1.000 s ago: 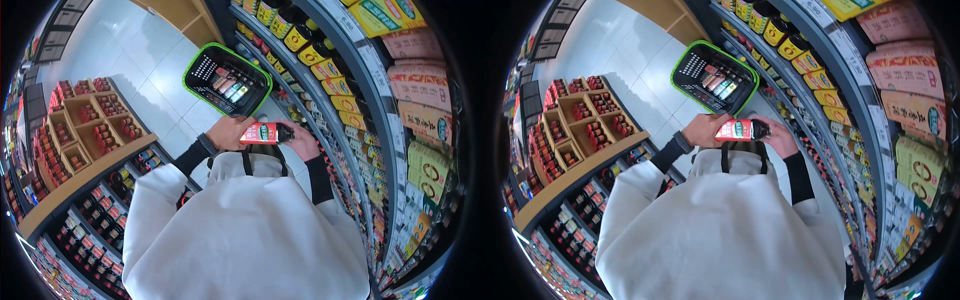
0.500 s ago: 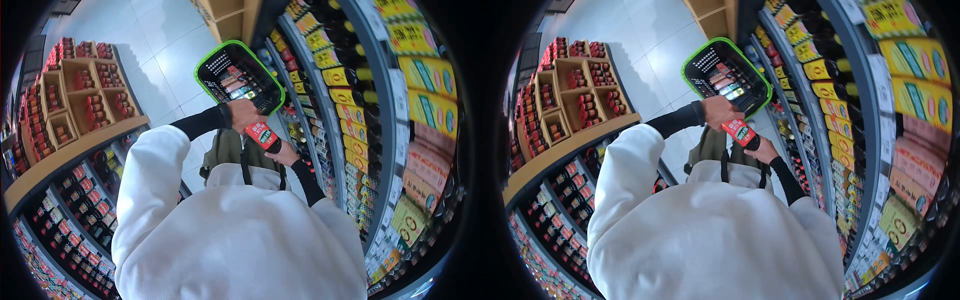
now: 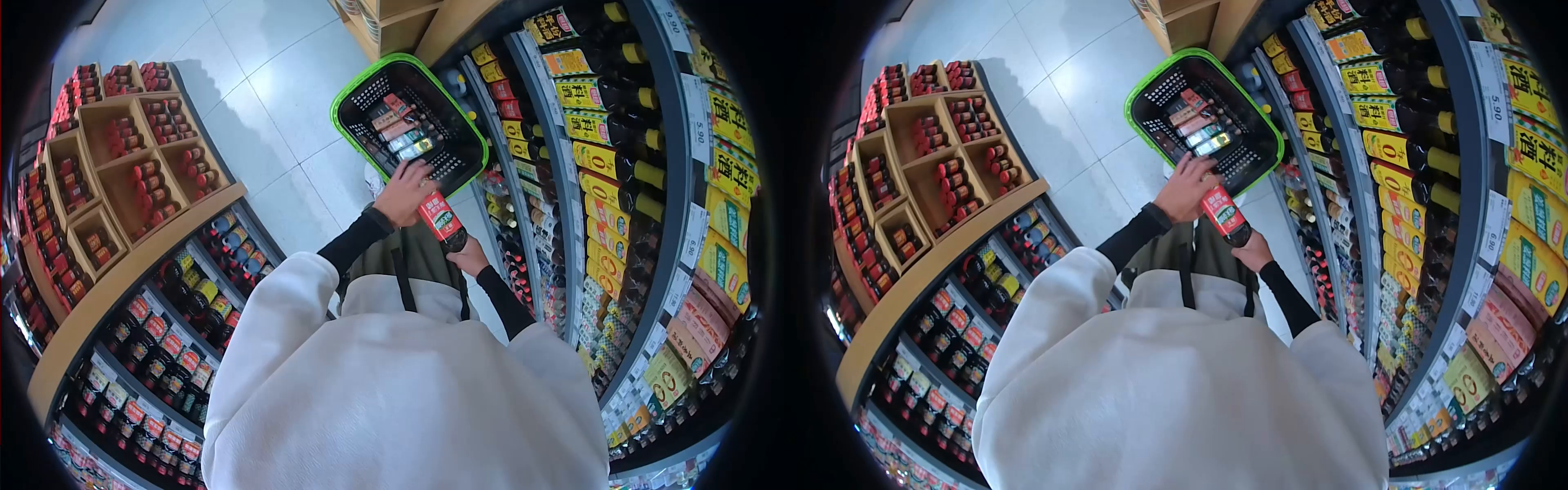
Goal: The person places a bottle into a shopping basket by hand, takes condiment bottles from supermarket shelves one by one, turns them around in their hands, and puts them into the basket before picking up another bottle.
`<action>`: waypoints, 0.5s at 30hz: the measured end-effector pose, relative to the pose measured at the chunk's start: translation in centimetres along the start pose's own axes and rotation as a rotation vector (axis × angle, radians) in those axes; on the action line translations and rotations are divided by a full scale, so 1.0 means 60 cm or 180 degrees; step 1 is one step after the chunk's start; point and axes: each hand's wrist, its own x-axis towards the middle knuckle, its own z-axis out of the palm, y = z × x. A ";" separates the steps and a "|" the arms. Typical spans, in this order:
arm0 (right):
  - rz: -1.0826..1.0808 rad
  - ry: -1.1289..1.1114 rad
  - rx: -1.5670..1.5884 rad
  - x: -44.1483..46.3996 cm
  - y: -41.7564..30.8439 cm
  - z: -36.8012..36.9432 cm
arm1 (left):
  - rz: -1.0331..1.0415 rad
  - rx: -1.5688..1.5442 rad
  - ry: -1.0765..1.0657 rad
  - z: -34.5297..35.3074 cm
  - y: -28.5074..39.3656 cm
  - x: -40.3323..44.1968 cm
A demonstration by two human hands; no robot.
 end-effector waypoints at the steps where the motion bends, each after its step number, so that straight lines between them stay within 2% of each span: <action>1: 0.0273 0.0019 0.0260 -0.003 -0.005 0.011 | -0.0220 0.0040 0.0280 -0.003 0.000 -0.008; 2: 0.0549 0.0039 0.0524 -0.009 -0.009 0.022 | -0.0534 -0.0041 0.0458 -0.002 -0.007 -0.022; 5: 0.0925 0.0104 0.0971 -0.013 -0.008 0.041 | -0.1583 -0.1138 0.0140 0.018 -0.034 -0.078; 6: 0.0982 0.0104 0.1055 -0.016 -0.011 0.047 | -0.1460 -0.1092 0.0335 0.021 -0.032 -0.089; 9: 0.1160 0.0001 0.1357 -0.018 -0.024 0.056 | -0.2222 -0.2351 -0.0079 0.034 -0.023 -0.115; 13: 0.1334 -0.0072 0.1637 -0.008 -0.023 0.058 | -0.2273 -0.3074 0.0338 0.112 -0.051 -0.180; 14: 0.1353 -0.0080 0.1630 -0.002 -0.012 0.058 | -0.2241 -0.3155 0.0655 0.129 -0.052 -0.195; 15: 0.1375 -0.0092 0.1615 0.002 -0.004 0.054 | -0.2535 -0.3430 0.0755 0.129 -0.057 -0.204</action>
